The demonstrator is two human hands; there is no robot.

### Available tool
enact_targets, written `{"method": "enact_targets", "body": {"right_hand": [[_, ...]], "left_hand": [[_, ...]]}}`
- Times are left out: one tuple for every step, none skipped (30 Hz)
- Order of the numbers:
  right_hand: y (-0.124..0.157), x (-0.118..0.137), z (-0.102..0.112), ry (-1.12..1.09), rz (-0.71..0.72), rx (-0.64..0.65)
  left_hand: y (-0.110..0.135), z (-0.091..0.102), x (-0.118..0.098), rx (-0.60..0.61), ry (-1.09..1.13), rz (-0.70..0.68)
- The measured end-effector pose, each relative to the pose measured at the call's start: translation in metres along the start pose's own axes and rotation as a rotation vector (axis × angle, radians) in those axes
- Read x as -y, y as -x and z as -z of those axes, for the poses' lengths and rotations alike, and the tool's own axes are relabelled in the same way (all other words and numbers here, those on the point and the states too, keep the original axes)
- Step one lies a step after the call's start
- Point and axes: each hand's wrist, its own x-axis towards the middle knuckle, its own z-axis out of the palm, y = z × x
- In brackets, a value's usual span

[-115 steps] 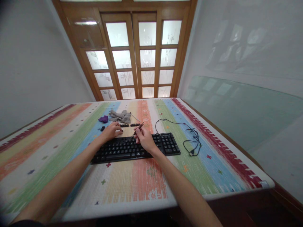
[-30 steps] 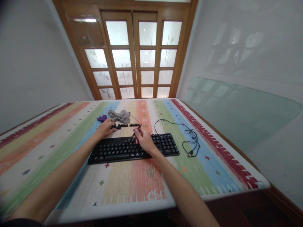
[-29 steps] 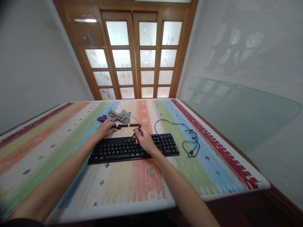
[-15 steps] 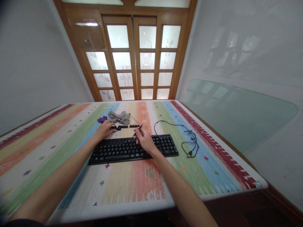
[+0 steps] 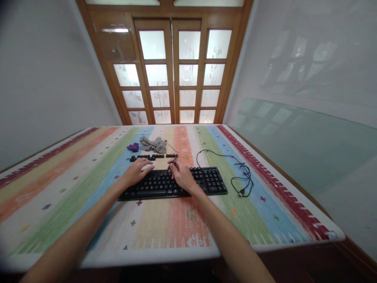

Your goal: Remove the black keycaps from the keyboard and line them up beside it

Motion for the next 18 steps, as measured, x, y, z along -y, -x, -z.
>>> {"method": "enact_targets", "body": {"right_hand": [[0.0, 0.0, -0.001, 0.02, 0.006, 0.011], [0.0, 0.0, -0.003, 0.039, 0.01, 0.023], [0.0, 0.0, -0.005, 0.055, 0.013, 0.033], [0.0, -0.001, -0.007, 0.069, 0.015, 0.039], [0.0, -0.002, -0.009, 0.08, 0.016, 0.038], [0.0, -0.003, -0.011, 0.089, 0.016, 0.031], [-0.001, -0.004, -0.012, 0.095, 0.012, 0.021], [-0.002, -0.006, -0.014, 0.096, 0.004, 0.014], [-0.003, -0.008, -0.015, 0.092, -0.008, 0.01], [-0.004, -0.009, -0.016, 0.085, -0.024, 0.012], [-0.005, -0.01, -0.017, 0.078, -0.041, 0.016], [-0.007, -0.011, -0.019, 0.076, -0.05, 0.022], [-0.008, -0.01, -0.02, 0.084, -0.048, 0.029], [-0.009, -0.009, -0.021, 0.103, -0.032, 0.04], [-0.009, -0.007, -0.022, 0.133, -0.003, 0.055], [-0.01, -0.005, -0.023, 0.171, 0.036, 0.075], [-0.01, -0.002, -0.024, 0.214, 0.081, 0.097], [-0.011, 0.002, -0.025, 0.257, 0.126, 0.121]], "left_hand": [[0.002, -0.001, -0.007, 0.001, 0.021, -0.012], [0.004, -0.002, -0.014, 0.005, 0.036, -0.028], [0.006, -0.003, -0.019, 0.012, 0.047, -0.044], [0.008, -0.004, -0.024, 0.027, 0.051, -0.061], [0.009, -0.006, -0.027, 0.043, 0.05, -0.076], [0.011, -0.007, -0.03, 0.057, 0.049, -0.089], [0.014, -0.008, -0.032, 0.067, 0.046, -0.099], [0.016, -0.009, -0.033, 0.071, 0.045, -0.106], [0.018, -0.01, -0.034, 0.071, 0.044, -0.11], [0.019, -0.011, -0.034, 0.067, 0.045, -0.111], [0.021, -0.011, -0.034, 0.065, 0.044, -0.112], [0.022, -0.012, -0.034, 0.063, 0.042, -0.112], [0.023, -0.012, -0.034, 0.062, 0.039, -0.113], [0.023, -0.013, -0.034, 0.062, 0.035, -0.115], [0.024, -0.013, -0.034, 0.061, 0.03, -0.119], [0.024, -0.014, -0.034, 0.06, 0.026, -0.123], [0.024, -0.014, -0.034, 0.06, 0.023, -0.127], [0.024, -0.014, -0.034, 0.061, 0.02, -0.13]]}}
